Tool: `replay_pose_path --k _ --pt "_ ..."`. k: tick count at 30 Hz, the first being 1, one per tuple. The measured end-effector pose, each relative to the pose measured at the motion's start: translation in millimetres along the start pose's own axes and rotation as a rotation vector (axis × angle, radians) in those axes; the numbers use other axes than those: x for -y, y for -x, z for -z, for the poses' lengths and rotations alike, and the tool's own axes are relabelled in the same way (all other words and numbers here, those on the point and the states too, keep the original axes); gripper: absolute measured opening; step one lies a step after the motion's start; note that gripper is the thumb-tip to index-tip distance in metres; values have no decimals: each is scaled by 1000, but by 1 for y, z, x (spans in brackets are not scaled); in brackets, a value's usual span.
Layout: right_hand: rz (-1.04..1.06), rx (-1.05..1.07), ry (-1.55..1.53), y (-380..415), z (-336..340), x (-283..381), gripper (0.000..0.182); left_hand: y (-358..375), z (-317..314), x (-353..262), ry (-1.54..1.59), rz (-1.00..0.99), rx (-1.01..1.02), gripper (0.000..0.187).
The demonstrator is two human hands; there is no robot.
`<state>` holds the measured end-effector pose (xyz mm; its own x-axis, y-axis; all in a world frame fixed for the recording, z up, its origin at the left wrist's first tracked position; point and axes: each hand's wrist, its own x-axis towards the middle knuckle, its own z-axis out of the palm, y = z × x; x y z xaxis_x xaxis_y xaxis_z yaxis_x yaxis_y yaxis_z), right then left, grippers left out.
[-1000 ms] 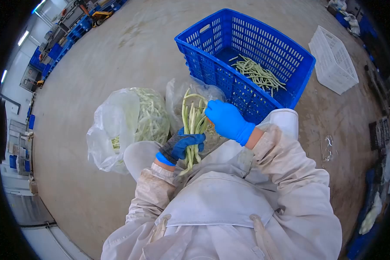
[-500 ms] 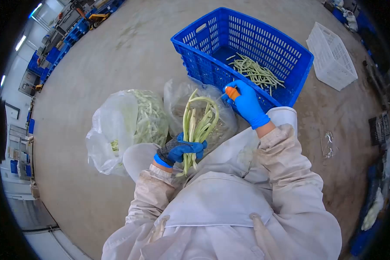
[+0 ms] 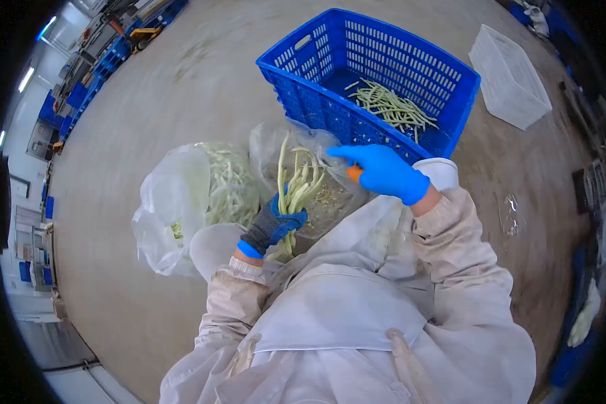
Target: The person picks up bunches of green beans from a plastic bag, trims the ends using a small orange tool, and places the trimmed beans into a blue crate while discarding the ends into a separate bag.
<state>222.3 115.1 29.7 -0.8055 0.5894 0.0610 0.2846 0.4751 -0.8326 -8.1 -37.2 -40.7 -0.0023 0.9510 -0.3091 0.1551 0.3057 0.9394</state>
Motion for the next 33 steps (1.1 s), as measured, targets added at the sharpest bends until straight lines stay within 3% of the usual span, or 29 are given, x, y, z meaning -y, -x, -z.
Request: replay_pose_path --k 2,5,6,8,9,11,15,17,23,26,30,32,33 --pt "119 193 475 -6 -4 -5 46 -1 -6 -5 -189 -72 -24 63" --pt "284 224 682 -14 -13 -10 52 5 -9 -18 -233 10 21 70" --pt "284 223 681 -17 -18 -13 52 5 -9 -16 -234 10 21 70" --pt "280 191 236 -23 -28 -21 59 4 -8 -10 -296 -128 37 73" --pt "279 186 234 -23 -34 -23 59 5 -8 -9 -300 -128 40 73" --pt "363 66 400 -23 -43 -23 64 6 -6 -8 -277 -104 71 73" --pt "338 88 298 -28 -49 -17 56 5 -3 -4 -309 -162 120 74" --pt "357 200 401 -31 -50 -19 46 5 -2 -7 -142 -3 172 72" --pt "427 216 551 -20 -40 -17 31 4 7 4 -48 95 111 58" --pt "353 207 418 -15 -47 -26 31 3 6 2 -70 57 79 53" --pt "406 139 457 -15 -45 -28 32 7 0 -7 -55 38 59 44" --pt "242 379 639 -18 -44 -23 33 6 -1 -4 -82 0 32 42" --pt "243 379 639 -18 -46 -22 33 5 -1 -1 -82 -1 31 42"
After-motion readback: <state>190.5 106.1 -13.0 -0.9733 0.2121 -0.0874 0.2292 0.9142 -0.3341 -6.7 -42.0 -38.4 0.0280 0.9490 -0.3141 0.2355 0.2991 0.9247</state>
